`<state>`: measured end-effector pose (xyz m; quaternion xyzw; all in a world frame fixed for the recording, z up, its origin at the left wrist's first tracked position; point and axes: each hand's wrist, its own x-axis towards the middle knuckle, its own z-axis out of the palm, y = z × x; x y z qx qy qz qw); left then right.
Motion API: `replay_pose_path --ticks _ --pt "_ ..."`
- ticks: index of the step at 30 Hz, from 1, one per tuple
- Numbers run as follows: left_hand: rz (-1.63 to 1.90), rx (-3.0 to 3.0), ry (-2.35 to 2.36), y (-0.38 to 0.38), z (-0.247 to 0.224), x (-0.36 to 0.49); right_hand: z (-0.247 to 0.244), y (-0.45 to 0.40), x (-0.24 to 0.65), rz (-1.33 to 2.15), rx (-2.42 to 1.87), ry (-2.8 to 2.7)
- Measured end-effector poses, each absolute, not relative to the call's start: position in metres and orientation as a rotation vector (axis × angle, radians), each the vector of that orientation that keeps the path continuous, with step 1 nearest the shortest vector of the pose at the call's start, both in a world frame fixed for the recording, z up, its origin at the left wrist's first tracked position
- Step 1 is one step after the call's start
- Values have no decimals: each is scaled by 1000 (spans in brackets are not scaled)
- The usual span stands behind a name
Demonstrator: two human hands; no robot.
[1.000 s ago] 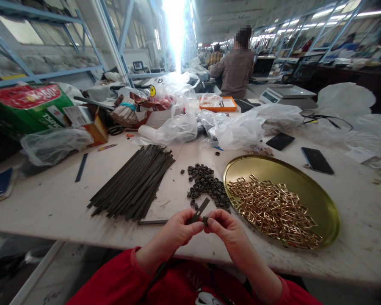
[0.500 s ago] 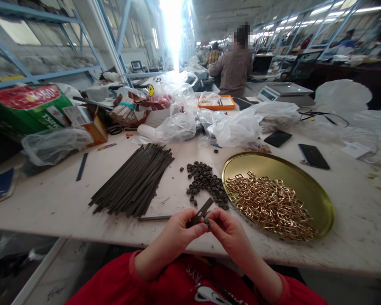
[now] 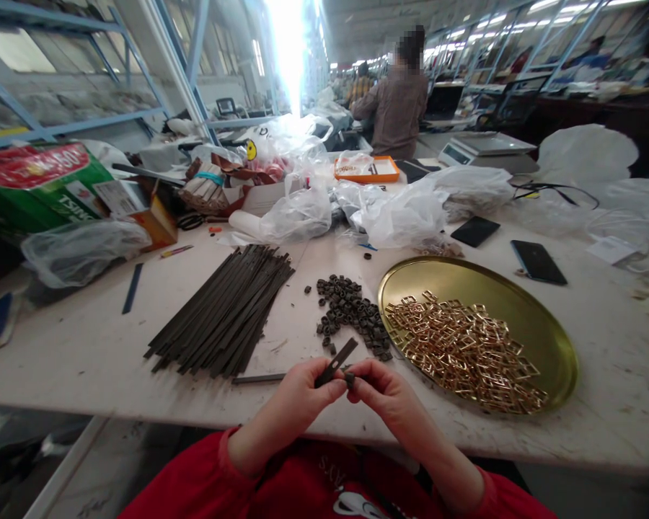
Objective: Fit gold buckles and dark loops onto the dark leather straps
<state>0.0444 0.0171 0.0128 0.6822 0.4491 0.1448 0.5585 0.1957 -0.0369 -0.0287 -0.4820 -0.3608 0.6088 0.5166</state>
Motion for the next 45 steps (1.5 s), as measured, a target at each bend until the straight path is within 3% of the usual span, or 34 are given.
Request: replay_pose_path --ticks 5,13,18,29,35,41,45 --pt "235 1517 1073 18 10 47 -32 -37 200 1523 -1158 -904" --pt "227 1603 1011 18 0 49 -43 -33 197 1313 -1322 -1031" --pt "202 1494 983 19 8 46 -35 -32 203 1415 -1290 -854" --pt "294 568 726 33 0 32 -31 -34 206 1442 -1272 -634" --pt "295 399 686 37 -9 28 -27 -33 204 1344 -1379 -684" --pt "284 543 767 34 -3 32 -24 -31 201 1353 -1426 -779" --pt "279 1301 949 24 11 38 -23 -28 200 1281 -1410 -795"
